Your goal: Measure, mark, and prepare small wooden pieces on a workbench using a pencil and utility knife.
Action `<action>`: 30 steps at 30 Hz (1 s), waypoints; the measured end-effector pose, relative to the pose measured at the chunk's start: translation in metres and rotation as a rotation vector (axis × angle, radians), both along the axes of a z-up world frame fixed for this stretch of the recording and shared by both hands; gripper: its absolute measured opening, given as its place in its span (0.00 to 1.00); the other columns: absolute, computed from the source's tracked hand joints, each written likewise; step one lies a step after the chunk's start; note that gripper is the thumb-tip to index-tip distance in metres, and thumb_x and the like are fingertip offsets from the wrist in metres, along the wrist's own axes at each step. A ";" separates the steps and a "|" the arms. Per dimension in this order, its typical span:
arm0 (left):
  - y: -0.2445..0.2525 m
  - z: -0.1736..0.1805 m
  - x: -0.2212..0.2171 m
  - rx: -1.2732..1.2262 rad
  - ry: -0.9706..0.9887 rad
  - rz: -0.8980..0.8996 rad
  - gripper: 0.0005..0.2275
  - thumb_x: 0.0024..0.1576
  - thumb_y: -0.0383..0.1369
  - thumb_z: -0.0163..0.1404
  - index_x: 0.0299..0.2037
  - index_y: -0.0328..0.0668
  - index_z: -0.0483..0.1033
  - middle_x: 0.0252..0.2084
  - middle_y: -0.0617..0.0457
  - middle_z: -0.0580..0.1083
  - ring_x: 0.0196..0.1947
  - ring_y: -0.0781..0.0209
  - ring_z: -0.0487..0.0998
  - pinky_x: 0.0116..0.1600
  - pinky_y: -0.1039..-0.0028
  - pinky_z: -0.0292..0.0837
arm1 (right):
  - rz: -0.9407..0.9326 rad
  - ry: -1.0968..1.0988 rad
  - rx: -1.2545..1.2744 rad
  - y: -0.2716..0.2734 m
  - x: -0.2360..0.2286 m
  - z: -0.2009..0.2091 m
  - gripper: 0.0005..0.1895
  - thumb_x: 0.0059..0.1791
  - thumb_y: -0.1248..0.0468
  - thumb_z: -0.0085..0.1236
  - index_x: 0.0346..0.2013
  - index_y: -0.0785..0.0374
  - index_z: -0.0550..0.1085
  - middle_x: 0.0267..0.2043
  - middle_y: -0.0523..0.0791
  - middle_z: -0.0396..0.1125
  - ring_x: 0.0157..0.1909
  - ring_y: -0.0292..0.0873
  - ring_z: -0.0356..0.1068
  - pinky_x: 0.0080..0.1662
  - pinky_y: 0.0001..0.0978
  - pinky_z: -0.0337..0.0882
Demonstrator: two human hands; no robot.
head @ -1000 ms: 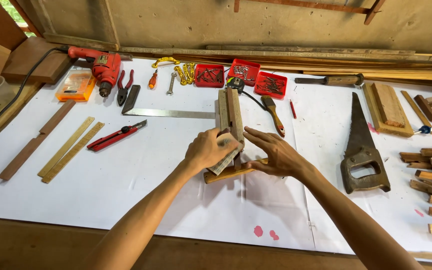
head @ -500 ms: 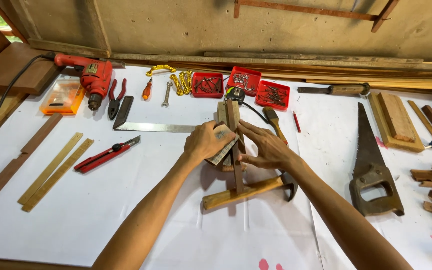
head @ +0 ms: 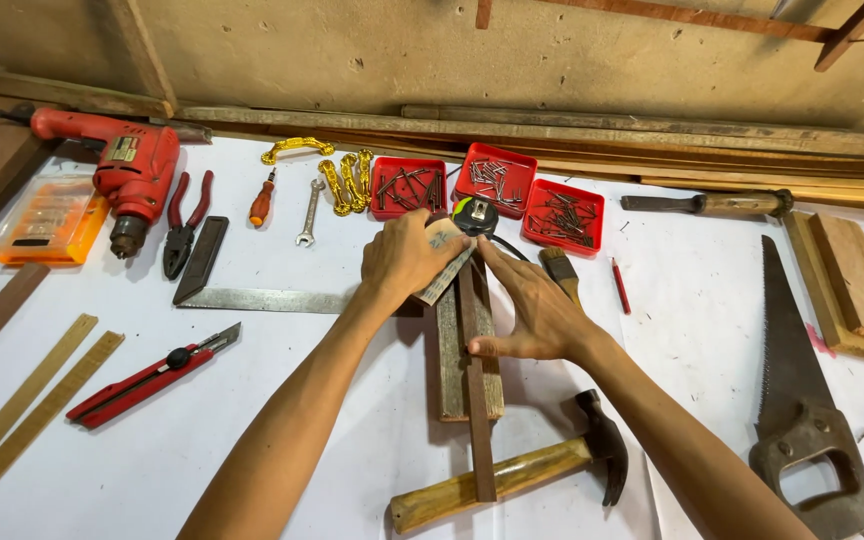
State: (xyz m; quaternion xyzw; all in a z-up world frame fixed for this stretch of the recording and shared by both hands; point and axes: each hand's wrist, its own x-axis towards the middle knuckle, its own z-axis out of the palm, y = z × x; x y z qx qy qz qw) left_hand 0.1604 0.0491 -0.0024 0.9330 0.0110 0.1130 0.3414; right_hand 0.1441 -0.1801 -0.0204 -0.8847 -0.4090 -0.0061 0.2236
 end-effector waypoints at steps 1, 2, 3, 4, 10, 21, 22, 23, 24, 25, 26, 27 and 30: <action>-0.002 0.000 -0.001 -0.001 0.000 -0.001 0.26 0.47 0.55 0.62 0.43 0.38 0.78 0.37 0.41 0.81 0.37 0.43 0.84 0.38 0.52 0.77 | -0.001 0.000 -0.001 -0.001 -0.001 0.001 0.71 0.36 0.27 0.61 0.76 0.66 0.41 0.75 0.60 0.47 0.73 0.60 0.53 0.70 0.54 0.52; -0.003 0.000 -0.004 -0.007 0.050 0.013 0.26 0.48 0.54 0.62 0.42 0.38 0.78 0.37 0.40 0.81 0.37 0.43 0.84 0.38 0.53 0.78 | -0.028 -0.015 -0.010 -0.001 -0.004 0.001 0.70 0.36 0.28 0.62 0.76 0.65 0.42 0.75 0.60 0.47 0.73 0.61 0.52 0.69 0.54 0.53; -0.004 0.001 -0.008 -0.012 0.100 0.027 0.26 0.49 0.54 0.61 0.42 0.37 0.79 0.37 0.40 0.81 0.36 0.43 0.84 0.37 0.53 0.79 | -0.056 -0.030 -0.019 -0.001 -0.008 0.003 0.69 0.36 0.28 0.63 0.76 0.64 0.44 0.75 0.59 0.47 0.73 0.62 0.52 0.69 0.54 0.53; -0.006 -0.001 -0.016 -0.011 0.098 0.027 0.26 0.49 0.54 0.61 0.42 0.37 0.79 0.37 0.40 0.81 0.36 0.43 0.84 0.37 0.53 0.79 | -0.055 -0.033 -0.019 -0.002 -0.012 0.005 0.69 0.36 0.28 0.63 0.76 0.64 0.44 0.75 0.59 0.47 0.73 0.62 0.52 0.69 0.54 0.53; -0.015 -0.002 -0.081 -0.056 0.078 -0.070 0.26 0.50 0.55 0.60 0.44 0.39 0.78 0.35 0.40 0.81 0.36 0.44 0.85 0.39 0.56 0.80 | -0.098 -0.070 0.073 -0.002 -0.035 0.009 0.57 0.42 0.32 0.61 0.75 0.57 0.54 0.74 0.53 0.57 0.72 0.59 0.60 0.68 0.52 0.61; -0.018 0.011 -0.063 -0.005 -0.004 -0.028 0.24 0.49 0.54 0.58 0.46 0.43 0.78 0.35 0.42 0.82 0.36 0.42 0.84 0.38 0.53 0.77 | -0.099 0.177 0.191 0.002 -0.041 0.001 0.62 0.38 0.36 0.64 0.76 0.60 0.46 0.73 0.57 0.55 0.67 0.57 0.64 0.65 0.50 0.63; -0.017 0.007 -0.051 -0.008 0.002 -0.026 0.24 0.49 0.54 0.58 0.46 0.43 0.78 0.35 0.42 0.82 0.36 0.42 0.84 0.38 0.53 0.77 | -0.098 0.182 0.187 0.002 -0.039 0.001 0.62 0.38 0.36 0.64 0.76 0.60 0.46 0.73 0.57 0.55 0.67 0.57 0.64 0.65 0.50 0.63; -0.016 0.003 -0.039 0.000 0.011 -0.007 0.24 0.51 0.54 0.58 0.45 0.41 0.78 0.35 0.43 0.82 0.36 0.42 0.84 0.38 0.53 0.78 | -0.105 0.183 0.196 0.001 -0.038 0.000 0.63 0.38 0.37 0.65 0.76 0.62 0.45 0.73 0.59 0.54 0.67 0.57 0.64 0.65 0.50 0.63; -0.016 -0.002 -0.028 0.008 0.022 0.011 0.24 0.52 0.54 0.57 0.44 0.40 0.78 0.36 0.43 0.81 0.37 0.43 0.84 0.38 0.54 0.78 | -0.113 0.186 0.203 0.000 -0.038 -0.001 0.65 0.38 0.38 0.66 0.76 0.63 0.43 0.73 0.61 0.52 0.68 0.58 0.63 0.65 0.50 0.63; -0.015 -0.002 -0.021 0.003 0.029 0.012 0.24 0.52 0.54 0.57 0.44 0.40 0.78 0.36 0.43 0.81 0.37 0.43 0.84 0.38 0.54 0.78 | -0.113 0.192 0.199 0.001 -0.037 0.000 0.65 0.38 0.38 0.66 0.76 0.63 0.43 0.73 0.61 0.52 0.68 0.58 0.63 0.65 0.50 0.63; -0.015 -0.001 -0.013 0.016 0.002 0.035 0.27 0.51 0.55 0.58 0.47 0.37 0.77 0.36 0.41 0.81 0.37 0.42 0.84 0.37 0.53 0.78 | -0.146 0.232 0.185 0.002 -0.038 0.003 0.66 0.38 0.38 0.67 0.76 0.63 0.41 0.71 0.61 0.56 0.69 0.58 0.62 0.65 0.49 0.64; -0.015 0.000 -0.008 0.029 -0.025 0.059 0.30 0.50 0.56 0.59 0.50 0.35 0.75 0.36 0.39 0.80 0.37 0.40 0.83 0.36 0.52 0.78 | -0.179 0.271 0.171 0.002 -0.040 0.006 0.67 0.37 0.39 0.68 0.76 0.64 0.40 0.68 0.61 0.59 0.70 0.58 0.60 0.64 0.48 0.65; -0.015 -0.005 -0.002 0.013 -0.068 0.063 0.30 0.50 0.56 0.60 0.49 0.35 0.75 0.38 0.39 0.81 0.37 0.41 0.83 0.37 0.52 0.77 | -0.193 0.254 0.166 0.004 -0.043 0.010 0.68 0.36 0.38 0.69 0.76 0.64 0.40 0.67 0.61 0.61 0.68 0.59 0.62 0.63 0.49 0.66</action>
